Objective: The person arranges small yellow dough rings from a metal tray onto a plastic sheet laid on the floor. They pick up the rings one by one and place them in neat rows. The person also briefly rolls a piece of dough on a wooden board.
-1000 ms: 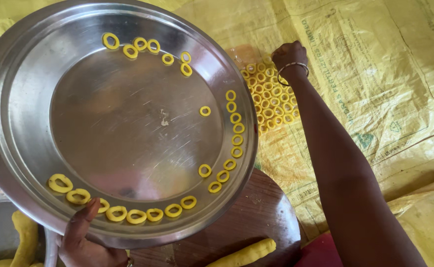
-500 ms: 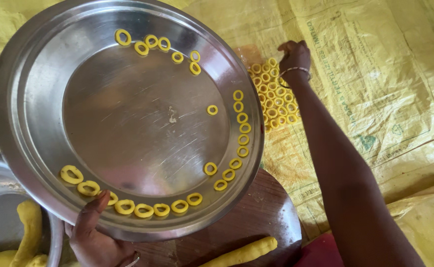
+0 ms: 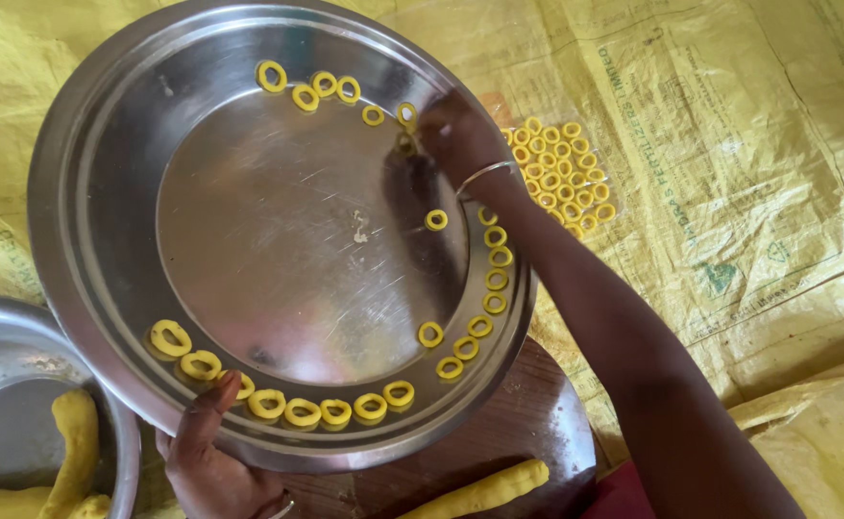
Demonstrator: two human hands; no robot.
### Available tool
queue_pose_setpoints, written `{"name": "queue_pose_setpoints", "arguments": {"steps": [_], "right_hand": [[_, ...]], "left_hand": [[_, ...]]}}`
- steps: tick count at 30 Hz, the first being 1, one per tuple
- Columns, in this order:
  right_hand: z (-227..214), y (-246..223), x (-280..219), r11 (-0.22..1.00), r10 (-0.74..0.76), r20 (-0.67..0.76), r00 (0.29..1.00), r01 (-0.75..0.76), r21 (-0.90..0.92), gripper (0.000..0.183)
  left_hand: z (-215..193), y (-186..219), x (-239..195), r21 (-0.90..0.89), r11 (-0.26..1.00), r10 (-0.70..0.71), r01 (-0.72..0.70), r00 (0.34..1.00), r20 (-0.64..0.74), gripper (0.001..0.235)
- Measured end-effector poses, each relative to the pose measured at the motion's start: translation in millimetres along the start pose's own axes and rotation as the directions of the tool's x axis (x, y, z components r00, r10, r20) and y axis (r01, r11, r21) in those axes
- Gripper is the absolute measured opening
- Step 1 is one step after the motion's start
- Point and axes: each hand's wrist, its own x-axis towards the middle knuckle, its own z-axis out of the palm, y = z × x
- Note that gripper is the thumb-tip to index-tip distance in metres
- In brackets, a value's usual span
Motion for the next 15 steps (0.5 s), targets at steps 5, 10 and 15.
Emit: {"name": "queue_pose_setpoints", "arguments": {"steps": [5,10,15], "right_hand": [[-61.7,118.2,-12.1,0.973,0.07,-0.246,0.967,-0.12,-0.196,0.002],[-81.7,193.1,-40.7,0.862,0.388,-0.221,0.895,-0.437,-0.257,0.004],[-73.6,216.0,-40.0,0.856,0.329,-0.21,0.921,-0.385,-0.346,0.006]], "left_hand": [[10.7,-3.5,0.8,-0.69,0.554,-0.624,0.465,0.781,0.025,0.04],[16.0,9.5,11.1,-0.709,0.406,-0.711,0.577,0.687,0.152,0.041],[18.2,22.2,27.8,-0.772,0.146,-0.79,0.618,0.543,0.286,0.05]]}}
